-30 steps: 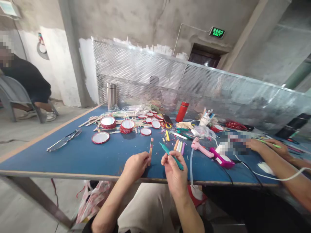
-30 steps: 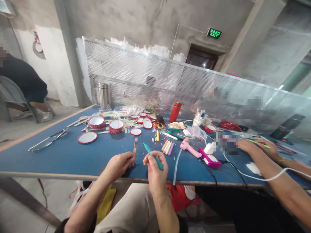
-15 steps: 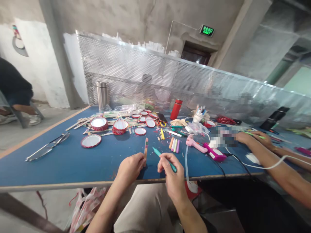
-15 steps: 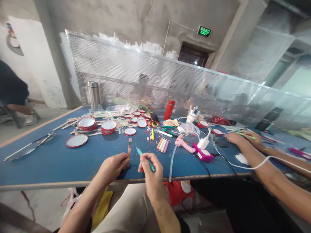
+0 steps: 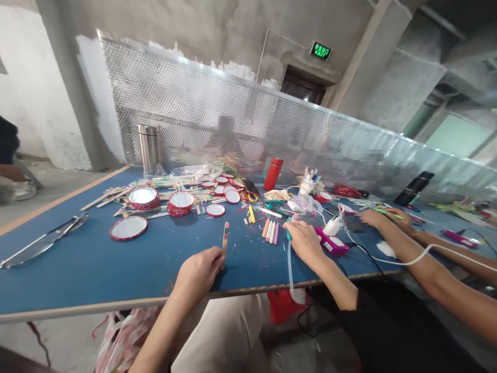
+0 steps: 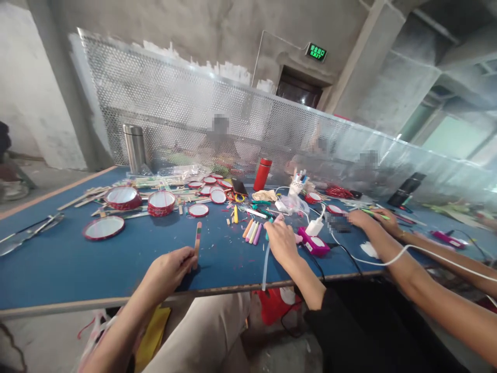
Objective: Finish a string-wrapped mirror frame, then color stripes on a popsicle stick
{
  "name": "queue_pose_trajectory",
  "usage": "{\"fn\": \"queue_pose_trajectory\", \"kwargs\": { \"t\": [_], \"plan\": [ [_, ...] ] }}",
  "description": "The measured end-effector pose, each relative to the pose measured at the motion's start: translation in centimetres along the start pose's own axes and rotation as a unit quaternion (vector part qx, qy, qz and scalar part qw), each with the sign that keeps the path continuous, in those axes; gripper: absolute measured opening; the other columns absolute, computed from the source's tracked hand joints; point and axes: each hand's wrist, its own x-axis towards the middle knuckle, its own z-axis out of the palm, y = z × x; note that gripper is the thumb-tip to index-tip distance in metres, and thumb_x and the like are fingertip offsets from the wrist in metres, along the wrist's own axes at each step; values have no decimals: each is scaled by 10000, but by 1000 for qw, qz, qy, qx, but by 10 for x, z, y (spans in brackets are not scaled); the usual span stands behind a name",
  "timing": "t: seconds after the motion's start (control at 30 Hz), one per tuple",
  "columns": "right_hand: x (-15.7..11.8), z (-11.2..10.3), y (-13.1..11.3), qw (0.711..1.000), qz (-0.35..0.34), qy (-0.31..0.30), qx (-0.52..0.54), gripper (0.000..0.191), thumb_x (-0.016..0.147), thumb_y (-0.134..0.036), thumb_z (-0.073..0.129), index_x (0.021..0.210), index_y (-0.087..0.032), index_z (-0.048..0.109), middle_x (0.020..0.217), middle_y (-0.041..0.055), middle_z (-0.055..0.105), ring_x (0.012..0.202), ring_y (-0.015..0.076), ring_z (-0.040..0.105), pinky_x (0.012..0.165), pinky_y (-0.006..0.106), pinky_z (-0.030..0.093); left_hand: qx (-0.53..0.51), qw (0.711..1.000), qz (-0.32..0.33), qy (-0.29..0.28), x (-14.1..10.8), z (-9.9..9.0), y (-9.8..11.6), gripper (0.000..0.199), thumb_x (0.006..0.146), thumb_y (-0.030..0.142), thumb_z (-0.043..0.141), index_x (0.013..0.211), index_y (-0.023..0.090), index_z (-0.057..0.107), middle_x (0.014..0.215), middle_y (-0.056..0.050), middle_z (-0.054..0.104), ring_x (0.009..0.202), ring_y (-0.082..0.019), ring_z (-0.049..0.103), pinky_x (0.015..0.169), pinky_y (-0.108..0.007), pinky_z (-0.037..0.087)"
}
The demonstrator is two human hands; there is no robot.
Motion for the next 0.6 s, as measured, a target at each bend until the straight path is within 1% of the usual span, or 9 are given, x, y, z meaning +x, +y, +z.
{"fn": "queue_pose_trajectory", "kwargs": {
  "t": [0.1, 0.23, 0.3, 0.43, 0.53, 0.6],
  "plan": [
    [5, 7, -2, 1000, -1, -6, -9, 351, 893, -56, 401, 1116, -205, 628, 1049, 96, 703, 1062, 264, 550, 783, 333, 344, 0, 1000, -4, -2, 0, -1, 1, 219, 932, 209, 413, 761, 217, 550, 797, 4, 701, 700, -128, 617, 637, -217, 355],
    [13, 6, -7, 1000, 8, 1, -3, 316, 922, -102, 397, 1117, -204, 623, 1079, 97, 690, 1062, 243, 565, 785, 321, 332, -5, 1000, -5, -5, 0, -1, 2, 226, 931, 203, 408, 761, 213, 556, 812, -5, 701, 710, -130, 618, 645, -216, 363],
    [17, 3, -8, 1000, 14, 3, 7, 266, 935, -148, 413, 1058, -214, 639, 1064, 73, 695, 1048, 224, 575, 784, 306, 332, -12, 1000, -7, -6, 0, -1, 1, 230, 930, 203, 407, 761, 212, 562, 826, -7, 705, 725, -129, 625, 653, -213, 370],
    [24, 1, -12, 999, 47, 0, 25, 203, 925, -229, 465, 914, -210, 666, 954, 47, 718, 972, 210, 613, 754, 287, 348, -9, 1000, -11, -2, 0, 0, 1, 228, 933, 213, 405, 771, 213, 566, 821, -5, 709, 705, -125, 624, 640, -210, 368],
    [25, 1, -18, 997, 62, -7, 40, 230, 910, -330, 496, 835, -206, 674, 902, 47, 727, 885, 201, 646, 738, 283, 369, -5, 1000, -14, 3, -1, 1, 1, 225, 937, 220, 401, 782, 218, 565, 813, 4, 711, 690, -120, 620, 634, -209, 364],
    [24, 1, -25, 997, 65, -10, 48, 281, 884, -410, 526, 778, -194, 671, 880, 65, 731, 877, 216, 656, 769, 298, 381, -3, 1000, -16, 5, -1, 1, 2, 223, 938, 221, 403, 785, 219, 565, 813, 6, 714, 702, -124, 626, 636, -211, 363]
  ]
}}
